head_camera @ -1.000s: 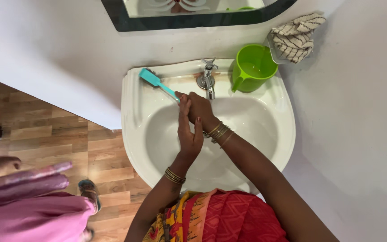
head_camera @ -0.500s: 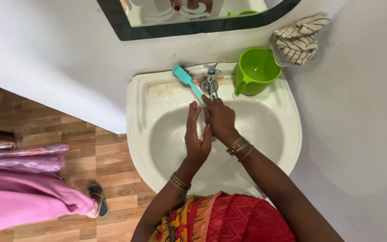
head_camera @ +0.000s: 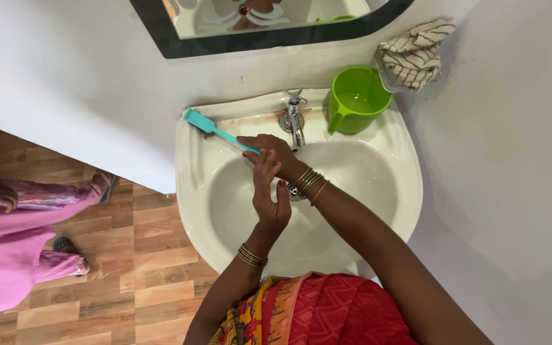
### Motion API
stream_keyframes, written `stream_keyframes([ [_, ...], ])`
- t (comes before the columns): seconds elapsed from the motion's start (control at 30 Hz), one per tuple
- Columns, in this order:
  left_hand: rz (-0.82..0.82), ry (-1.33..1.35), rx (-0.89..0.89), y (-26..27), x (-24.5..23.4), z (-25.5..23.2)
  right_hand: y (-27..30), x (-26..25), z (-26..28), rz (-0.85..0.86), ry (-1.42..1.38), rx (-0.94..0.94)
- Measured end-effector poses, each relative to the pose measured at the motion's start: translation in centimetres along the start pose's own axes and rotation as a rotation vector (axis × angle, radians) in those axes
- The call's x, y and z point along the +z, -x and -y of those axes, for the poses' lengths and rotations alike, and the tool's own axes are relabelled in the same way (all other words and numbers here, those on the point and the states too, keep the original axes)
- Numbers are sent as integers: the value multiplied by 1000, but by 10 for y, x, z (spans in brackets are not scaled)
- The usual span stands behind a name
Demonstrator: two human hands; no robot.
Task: The person cleans a white bathroom sink using a blue scrub brush. They scrub the basin, the faucet, and the surrounding counter area. A green plastic jug is moved aside to access the sink surface. The person also rinses their hands under the running tap.
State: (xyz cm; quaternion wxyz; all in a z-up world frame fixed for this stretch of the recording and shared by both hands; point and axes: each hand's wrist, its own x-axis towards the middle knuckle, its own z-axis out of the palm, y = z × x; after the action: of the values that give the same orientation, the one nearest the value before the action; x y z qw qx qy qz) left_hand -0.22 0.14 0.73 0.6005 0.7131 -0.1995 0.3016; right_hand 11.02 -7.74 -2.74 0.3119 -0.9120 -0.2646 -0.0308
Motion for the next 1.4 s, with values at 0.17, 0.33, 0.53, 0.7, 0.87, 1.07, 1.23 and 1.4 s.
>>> stream_keyframes([
  [0.17, 5, -118, -19, -1, 0, -1, 19, -30, -4, 146, -60, -62],
  [0.33, 30, -154, -74, 0, -1, 0, 61, -29, -13, 308, 9, -123],
  [0.53, 42, -165, -76, 0, 1, 2, 61, -30, 4, 302, -42, -140],
  [0.7, 33, -128, -105, 1, 0, 0, 58, -23, 5, 103, -117, -234],
  [0.87, 44, -142, -78, 0, 2, 2, 62, 1, -25, 168, -72, 1],
  [1.07, 74, -172, -100, -1, 4, 2, 32, -5, -19, -33, 9, 92],
  [1.23, 32, -209, -69, -1, 4, 3, 31, 1, -1, -66, 33, -39],
  [1.4, 120, -223, -12, 5, 2, -1, 65, -30, -7, 43, 317, -138],
])
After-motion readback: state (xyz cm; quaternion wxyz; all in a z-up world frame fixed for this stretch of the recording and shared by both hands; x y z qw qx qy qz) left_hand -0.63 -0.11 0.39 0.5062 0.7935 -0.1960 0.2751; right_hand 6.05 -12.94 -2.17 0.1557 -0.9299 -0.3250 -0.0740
